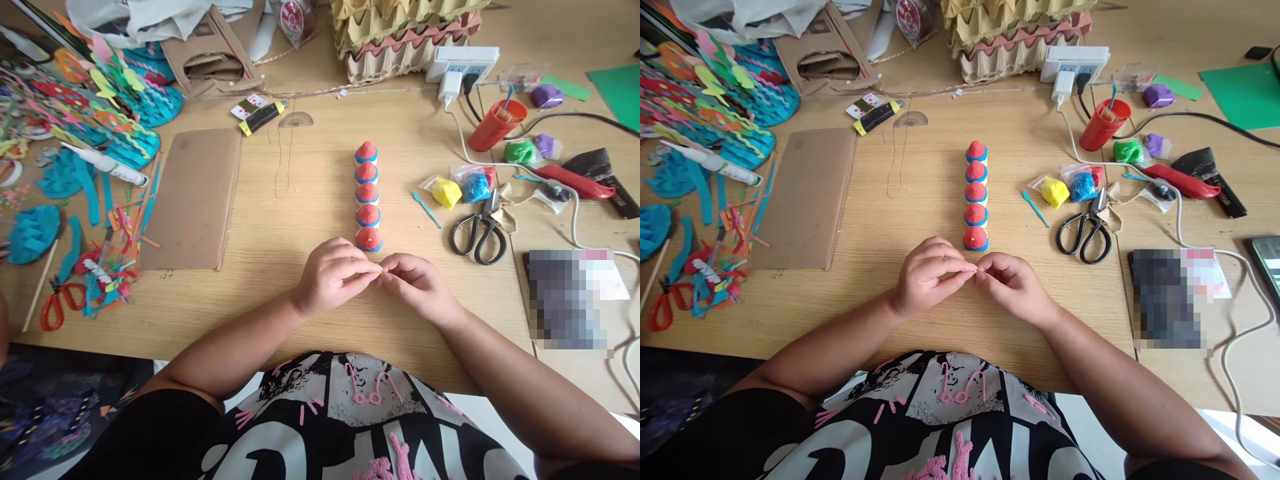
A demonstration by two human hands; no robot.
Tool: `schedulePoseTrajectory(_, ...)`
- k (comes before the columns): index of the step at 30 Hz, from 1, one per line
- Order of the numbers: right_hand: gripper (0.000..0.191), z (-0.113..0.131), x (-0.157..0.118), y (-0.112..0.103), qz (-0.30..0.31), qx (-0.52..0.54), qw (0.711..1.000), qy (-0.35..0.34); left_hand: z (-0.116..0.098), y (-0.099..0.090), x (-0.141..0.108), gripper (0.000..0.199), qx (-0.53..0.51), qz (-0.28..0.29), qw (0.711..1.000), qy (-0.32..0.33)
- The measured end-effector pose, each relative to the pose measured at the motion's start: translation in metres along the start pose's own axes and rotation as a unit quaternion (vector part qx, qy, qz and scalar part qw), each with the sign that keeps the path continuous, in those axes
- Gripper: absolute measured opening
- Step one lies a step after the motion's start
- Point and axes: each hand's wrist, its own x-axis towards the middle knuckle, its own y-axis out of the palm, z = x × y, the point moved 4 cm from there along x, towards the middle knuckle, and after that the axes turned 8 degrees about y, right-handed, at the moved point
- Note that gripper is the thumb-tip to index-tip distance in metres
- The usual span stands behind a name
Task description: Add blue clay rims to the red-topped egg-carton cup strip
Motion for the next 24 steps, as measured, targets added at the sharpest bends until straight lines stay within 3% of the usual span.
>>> schedulePoseTrajectory(13,0.027,0.0025,0.0001,-0.0001,-0.025,-0.039,0.999,-0.022,-0.0037,0.0002,-0.0020,0.009,0.086,0.007,0.996,0.031)
schedulePoseTrajectory(24,0.022,0.0012,0.0000,0.0004,-0.037,-0.043,0.998,-0.023,-0.0038,0.0009,-0.0018,0.010,0.083,0.011,0.996,0.026)
